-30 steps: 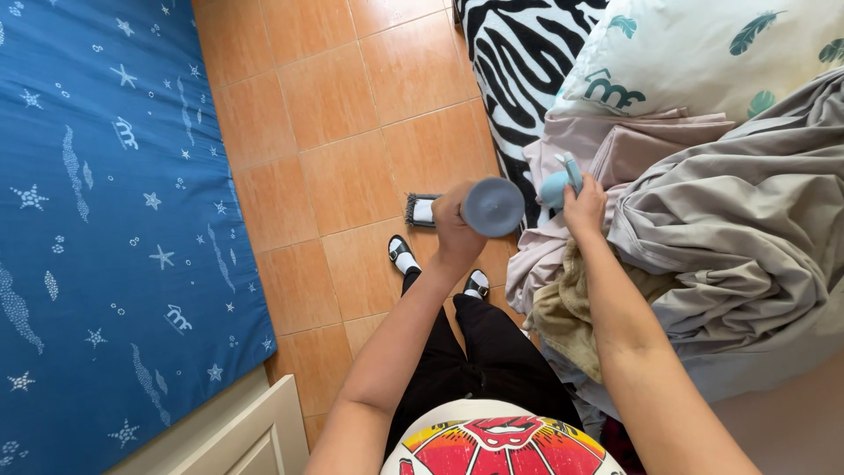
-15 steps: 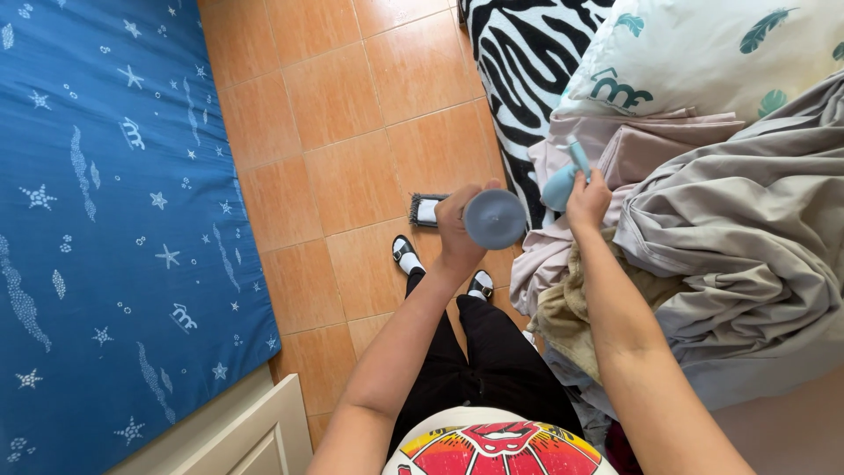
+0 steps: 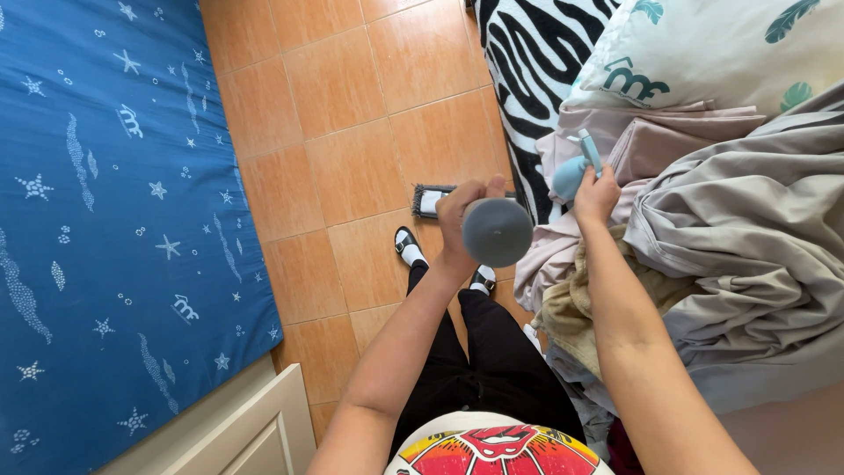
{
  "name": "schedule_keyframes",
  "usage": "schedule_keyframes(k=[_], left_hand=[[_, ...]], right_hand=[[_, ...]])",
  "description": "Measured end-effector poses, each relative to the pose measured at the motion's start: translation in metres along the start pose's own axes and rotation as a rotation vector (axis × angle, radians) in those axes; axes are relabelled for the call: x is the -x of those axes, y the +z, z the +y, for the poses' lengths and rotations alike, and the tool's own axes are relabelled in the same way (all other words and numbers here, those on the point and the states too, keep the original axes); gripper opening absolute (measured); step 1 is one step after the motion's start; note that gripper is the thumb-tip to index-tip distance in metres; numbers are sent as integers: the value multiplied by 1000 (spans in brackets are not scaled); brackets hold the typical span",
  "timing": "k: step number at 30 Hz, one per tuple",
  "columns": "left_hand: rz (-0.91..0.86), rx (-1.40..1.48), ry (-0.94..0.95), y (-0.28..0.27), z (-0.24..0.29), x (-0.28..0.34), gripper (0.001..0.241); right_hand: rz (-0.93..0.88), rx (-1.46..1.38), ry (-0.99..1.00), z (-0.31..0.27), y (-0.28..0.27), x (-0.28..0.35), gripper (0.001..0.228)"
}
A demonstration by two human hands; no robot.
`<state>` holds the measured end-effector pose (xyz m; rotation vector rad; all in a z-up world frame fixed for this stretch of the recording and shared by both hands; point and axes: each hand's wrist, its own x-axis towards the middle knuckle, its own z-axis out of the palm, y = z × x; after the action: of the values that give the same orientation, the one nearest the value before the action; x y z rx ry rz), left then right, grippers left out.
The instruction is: The person mops a tiled floor in a bedroom using a flat mop. They briefly pause to spray a cleaning solution from a bottle onto the floor before continuing to sweep the area around a bed and a blue mat.
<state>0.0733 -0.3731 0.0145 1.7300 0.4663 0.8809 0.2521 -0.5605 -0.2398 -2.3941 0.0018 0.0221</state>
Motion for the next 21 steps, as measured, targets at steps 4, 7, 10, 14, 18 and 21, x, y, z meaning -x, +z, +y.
schedule_keyframes(k=[4, 7, 10, 14, 18, 21], left_hand=[[-12, 101, -25, 0, 6, -3, 41], [2, 89, -13, 2, 4, -3, 43], [23, 59, 5, 3, 5, -3, 44], [6, 93, -15, 4, 6, -6, 44], [13, 86, -3, 6, 0, -6, 46], [-2, 108, -30, 6, 0, -5, 49]], right_hand=[[43, -69, -188, -9, -5, -5, 23], [17, -61, -65, -11, -3, -11, 23], [120, -38, -93, -14, -2, -14, 24], [174, -41, -69, -14, -2, -9, 23], [95, -70, -22, -12, -3, 2, 20], [121, -96, -79, -27, -10, 18, 16]])
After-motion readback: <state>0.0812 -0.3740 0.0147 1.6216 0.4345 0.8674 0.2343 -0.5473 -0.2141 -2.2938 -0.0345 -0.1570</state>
